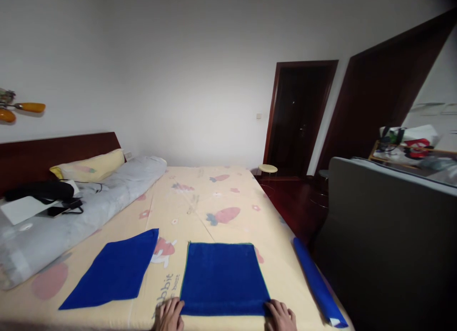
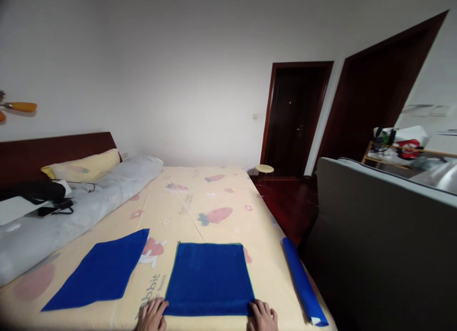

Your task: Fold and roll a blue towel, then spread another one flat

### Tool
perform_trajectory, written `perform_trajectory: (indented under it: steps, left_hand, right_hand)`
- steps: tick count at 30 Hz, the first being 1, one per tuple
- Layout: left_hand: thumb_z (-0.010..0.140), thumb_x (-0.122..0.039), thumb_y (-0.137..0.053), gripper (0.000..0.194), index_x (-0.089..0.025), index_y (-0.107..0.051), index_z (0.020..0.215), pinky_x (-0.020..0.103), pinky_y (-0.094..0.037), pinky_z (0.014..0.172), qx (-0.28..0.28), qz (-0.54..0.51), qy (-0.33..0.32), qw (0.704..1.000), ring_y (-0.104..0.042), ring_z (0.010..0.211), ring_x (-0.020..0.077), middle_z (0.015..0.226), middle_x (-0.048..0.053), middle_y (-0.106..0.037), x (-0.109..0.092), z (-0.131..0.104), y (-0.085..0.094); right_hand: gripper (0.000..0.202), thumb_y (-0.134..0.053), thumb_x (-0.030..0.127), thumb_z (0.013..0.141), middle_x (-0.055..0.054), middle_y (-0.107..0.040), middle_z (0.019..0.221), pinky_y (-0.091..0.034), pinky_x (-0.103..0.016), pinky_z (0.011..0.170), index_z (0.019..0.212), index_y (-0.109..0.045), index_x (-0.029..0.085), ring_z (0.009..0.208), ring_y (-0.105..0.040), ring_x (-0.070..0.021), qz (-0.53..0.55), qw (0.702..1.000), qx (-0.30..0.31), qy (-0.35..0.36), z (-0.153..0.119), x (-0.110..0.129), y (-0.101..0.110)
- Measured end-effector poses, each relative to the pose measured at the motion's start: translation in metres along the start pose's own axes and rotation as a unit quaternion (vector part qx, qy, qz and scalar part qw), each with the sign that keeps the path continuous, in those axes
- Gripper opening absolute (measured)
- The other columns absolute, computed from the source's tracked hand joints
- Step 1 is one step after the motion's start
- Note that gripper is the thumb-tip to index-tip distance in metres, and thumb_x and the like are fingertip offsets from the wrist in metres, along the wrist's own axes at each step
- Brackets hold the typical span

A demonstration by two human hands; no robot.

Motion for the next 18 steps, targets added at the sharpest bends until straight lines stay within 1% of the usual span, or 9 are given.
perform_trajectory:
  steps: [3, 5, 8, 10, 12, 14, 18]
  left_hand:
    - [0.076, -0.014, -0.043, 0.050, -0.036, -0.061, 0.117, 0.039, -0.034, 0.106, 0.019, -0.017, 0.000, 1.000, -0.049, 0.127, 0.0192, 0.133, -0.002, -0.061, -0.006, 0.006, 0.010]
    - [0.077, -0.014, -0.043, 0.048, -0.037, -0.061, 0.115, 0.037, -0.032, 0.106, 0.030, -0.024, -0.014, 0.999, -0.049, 0.127, 0.0174, 0.131, -0.004, -0.062, -0.009, 0.010, 0.014]
    - [0.079, -0.013, -0.042, 0.046, -0.035, -0.061, 0.114, 0.035, -0.033, 0.105, 0.033, -0.016, -0.031, 0.999, -0.052, 0.121, 0.0163, 0.125, -0.003, -0.065, -0.009, 0.014, 0.015]
    - [0.079, -0.010, -0.042, 0.045, -0.033, -0.062, 0.112, 0.035, -0.036, 0.102, 0.007, -0.009, -0.035, 0.999, -0.056, 0.115, 0.0168, 0.119, -0.002, -0.067, -0.007, 0.015, 0.015]
    - [0.079, -0.008, -0.042, 0.042, -0.031, -0.065, 0.104, 0.034, -0.040, 0.097, -0.028, -0.011, -0.040, 0.999, -0.060, 0.107, 0.0170, 0.111, -0.001, -0.070, -0.006, 0.014, 0.016]
    - [0.077, -0.007, -0.042, 0.039, -0.030, -0.067, 0.097, 0.032, -0.043, 0.091, -0.053, -0.021, -0.058, 0.997, -0.062, 0.102, 0.0164, 0.104, -0.002, -0.072, -0.004, 0.012, 0.017]
    - [0.069, -0.003, -0.048, 0.041, -0.030, -0.068, 0.094, 0.030, -0.047, 0.088, -0.090, -0.028, -0.117, 0.989, -0.063, 0.106, 0.0173, 0.111, -0.003, -0.073, 0.001, 0.006, 0.017]
  right_hand:
    - [0.039, -0.053, 0.022, 0.074, -0.006, -0.066, 0.122, -0.040, -0.043, 0.091, 0.110, -0.063, 0.032, 0.110, -0.059, -0.0269, -0.029, 0.999, -0.021, -0.005, 0.009, 0.004, 0.004]
    - [0.036, -0.052, 0.018, 0.073, -0.005, -0.066, 0.122, -0.040, -0.043, 0.089, 0.104, -0.065, 0.032, 0.108, -0.059, -0.0264, -0.039, 0.999, -0.031, 0.008, 0.015, 0.007, 0.006]
    - [0.039, -0.050, 0.016, 0.074, -0.004, -0.070, 0.115, -0.040, -0.041, 0.088, 0.107, -0.064, 0.032, 0.103, -0.060, -0.0252, -0.035, 0.998, -0.029, 0.041, 0.019, 0.009, 0.009]
    - [0.042, -0.049, 0.014, 0.076, -0.002, -0.072, 0.111, -0.040, -0.040, 0.088, 0.110, -0.063, 0.032, 0.101, -0.061, -0.0242, -0.029, 0.998, -0.031, 0.049, 0.018, 0.007, 0.011]
    - [0.043, -0.049, 0.013, 0.076, 0.000, -0.072, 0.113, -0.040, -0.039, 0.086, 0.112, -0.063, 0.033, 0.100, -0.062, -0.0233, -0.025, 0.998, -0.035, 0.047, 0.016, 0.002, 0.014]
    - [0.043, -0.051, 0.014, 0.076, 0.002, -0.071, 0.115, -0.041, -0.039, 0.085, 0.111, -0.064, 0.035, 0.099, -0.063, -0.0226, -0.017, 0.999, -0.028, 0.042, 0.013, -0.002, 0.016]
    - [0.039, -0.051, 0.020, 0.080, 0.003, -0.070, 0.118, -0.041, -0.038, 0.086, 0.112, -0.065, 0.037, 0.101, -0.062, -0.0228, 0.021, 0.999, -0.002, 0.034, 0.007, -0.004, 0.022]
Point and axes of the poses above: each hand's wrist, its own z-axis towards the middle knuckle, its own y-axis out of the back of the hand, x = y × z, the point moved 6 cm from there along z, towards the middle knuckle
